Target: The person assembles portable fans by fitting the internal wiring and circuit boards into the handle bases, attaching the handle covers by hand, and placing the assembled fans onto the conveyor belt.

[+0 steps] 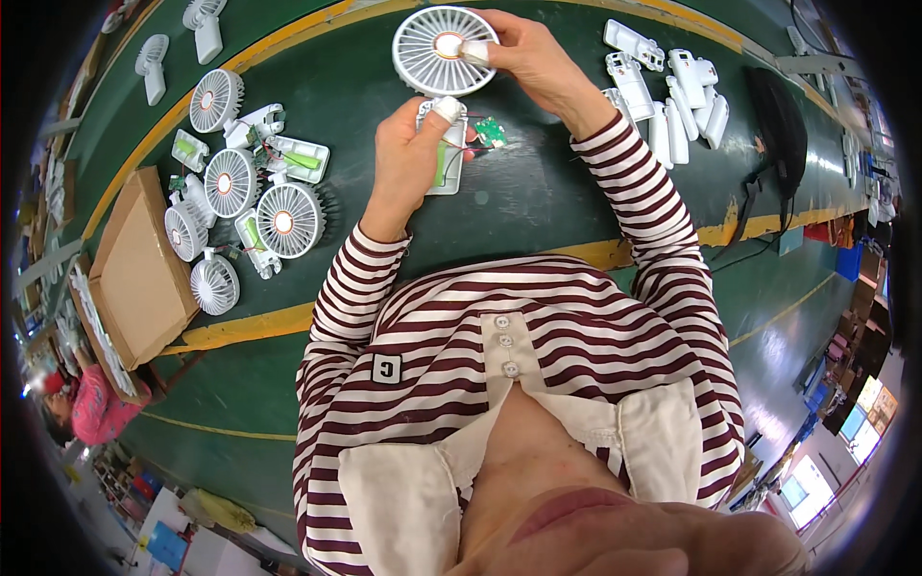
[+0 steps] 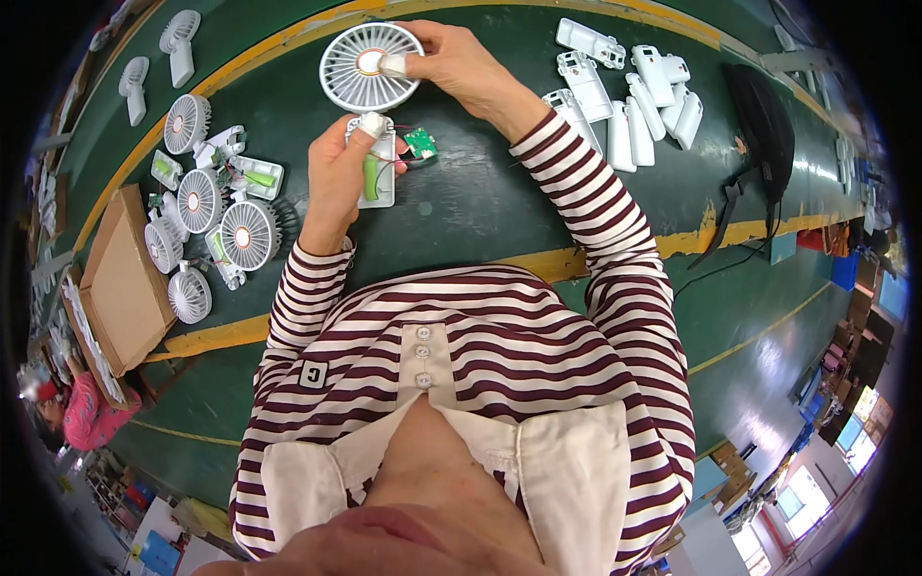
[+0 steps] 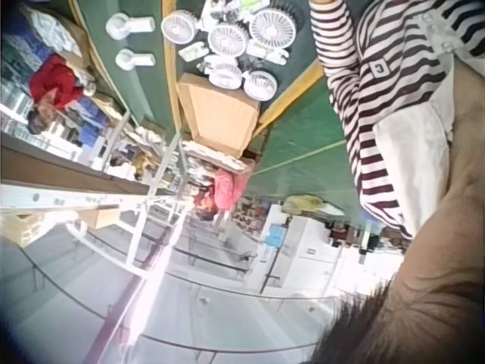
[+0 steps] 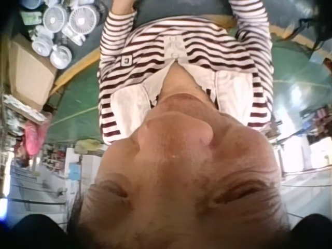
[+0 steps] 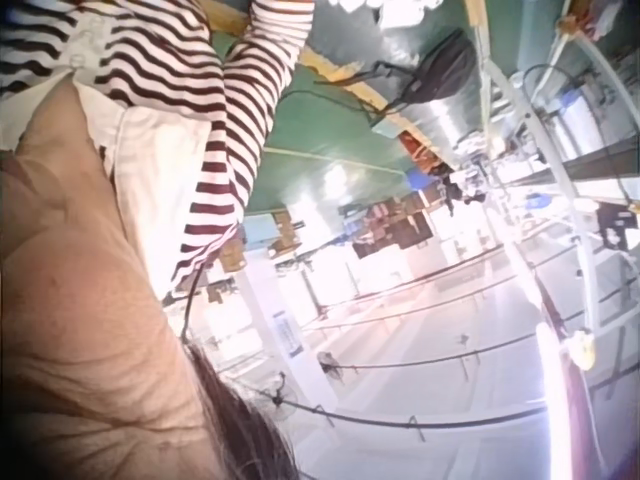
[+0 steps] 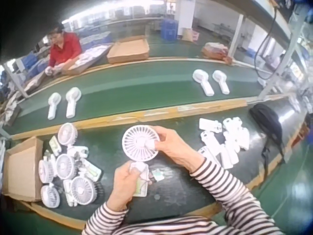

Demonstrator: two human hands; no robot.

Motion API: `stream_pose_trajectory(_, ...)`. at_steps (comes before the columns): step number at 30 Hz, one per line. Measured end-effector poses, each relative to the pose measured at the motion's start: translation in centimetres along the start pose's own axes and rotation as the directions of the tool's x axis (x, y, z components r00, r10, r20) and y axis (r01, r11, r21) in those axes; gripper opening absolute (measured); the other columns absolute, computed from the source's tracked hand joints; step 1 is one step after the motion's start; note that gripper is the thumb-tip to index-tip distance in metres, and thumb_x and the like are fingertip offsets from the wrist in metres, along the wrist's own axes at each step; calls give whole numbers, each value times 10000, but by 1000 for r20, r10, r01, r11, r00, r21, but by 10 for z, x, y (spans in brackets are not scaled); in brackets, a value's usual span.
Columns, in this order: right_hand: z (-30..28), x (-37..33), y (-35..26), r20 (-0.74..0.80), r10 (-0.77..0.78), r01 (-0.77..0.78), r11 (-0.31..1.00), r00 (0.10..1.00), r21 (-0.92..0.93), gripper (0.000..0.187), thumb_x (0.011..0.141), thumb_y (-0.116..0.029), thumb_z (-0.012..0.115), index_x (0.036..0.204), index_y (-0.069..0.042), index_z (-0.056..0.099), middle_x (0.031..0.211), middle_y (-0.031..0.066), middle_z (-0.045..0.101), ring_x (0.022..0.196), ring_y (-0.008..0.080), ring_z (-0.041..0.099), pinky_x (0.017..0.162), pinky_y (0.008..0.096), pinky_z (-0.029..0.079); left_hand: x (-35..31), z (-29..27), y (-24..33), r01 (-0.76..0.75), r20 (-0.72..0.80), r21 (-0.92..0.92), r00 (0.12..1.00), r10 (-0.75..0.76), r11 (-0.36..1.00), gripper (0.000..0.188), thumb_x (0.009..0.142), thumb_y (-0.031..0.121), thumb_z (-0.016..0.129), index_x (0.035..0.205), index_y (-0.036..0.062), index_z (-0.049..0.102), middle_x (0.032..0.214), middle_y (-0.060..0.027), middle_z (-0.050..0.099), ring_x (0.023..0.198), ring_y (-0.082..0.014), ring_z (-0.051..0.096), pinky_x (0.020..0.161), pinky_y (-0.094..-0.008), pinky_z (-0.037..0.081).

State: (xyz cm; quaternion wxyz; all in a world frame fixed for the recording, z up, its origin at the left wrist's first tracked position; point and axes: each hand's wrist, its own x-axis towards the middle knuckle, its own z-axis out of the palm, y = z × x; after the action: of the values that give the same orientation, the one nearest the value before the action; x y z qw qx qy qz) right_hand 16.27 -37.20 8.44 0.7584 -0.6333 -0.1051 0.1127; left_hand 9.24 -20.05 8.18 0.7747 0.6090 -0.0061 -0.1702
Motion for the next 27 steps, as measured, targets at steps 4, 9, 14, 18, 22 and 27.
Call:
stream_pose_trajectory(4, 2, -7, 6, -167, 16, -6, 998, 986, 58, 417, 784, -145, 640, 1142, 30, 518, 1039, 79, 584, 889, 128, 552, 763, 260, 456, 2, -8, 16, 71, -83, -248, 992, -94, 966, 228, 892, 183, 489, 937, -34, 543, 743, -136, 620, 560, -188, 606, 506, -291, 519)
stream_pose_trajectory(9, 14, -45, 26, 53, -642, 413, 426, 765, -805, 237, 655, -61, 664, 876, -22, 587, 957, 114, 567, 881, 286, 557, 749, 356, 455, 12, -20, 17, 76, -116, -309, 986, -117, 948, 265, 897, 220, 470, 939, -34, 534, 747, -145, 616, 563, -205, 609, 507, -310, 520)
stream_pose_trajectory(14, 44, -39, 15, 176, -748, 534, 269, 640, -802, 190, 626, -36, 598, 815, -39, 576, 970, 87, 564, 845, 257, 547, 746, 364, 421, 10, -21, 3, 102, -86, -329, 987, -138, 939, 250, 900, 174, 414, 938, -48, 524, 746, -146, 606, 572, -214, 610, 500, -310, 520)
stream_pose_trajectory(18, 45, -27, 9, 246, -749, 569, 207, 616, -796, 172, 627, -53, 601, 798, -46, 582, 935, 67, 562, 830, 238, 539, 766, 366, 411, 6, -11, 0, 246, -18, -335, 963, -267, 909, 251, 893, 164, 396, 926, -47, 527, 727, -143, 604, 563, -215, 609, 496, -314, 521)
stream_pose_trajectory(22, 43, -27, 3, 361, -660, 608, 184, 658, -772, 161, 634, -60, 601, 794, -58, 589, 885, 18, 556, 853, 218, 521, 822, 356, 380, 2, -11, -4, 265, 21, -332, 962, -273, 905, 251, 890, 177, 412, 901, -43, 533, 724, -140, 606, 555, -215, 612, 487, -313, 520)
stream_pose_trajectory(27, 42, -29, -6, 383, -573, 598, 246, 725, -763, 147, 650, -43, 602, 796, -44, 588, 911, 35, 576, 894, 234, 531, 830, 373, 385, 4, -13, -6, 259, 20, -296, 964, -265, 919, 242, 886, 169, 421, 894, -39, 544, 728, -133, 609, 559, -214, 616, 484, -305, 519)
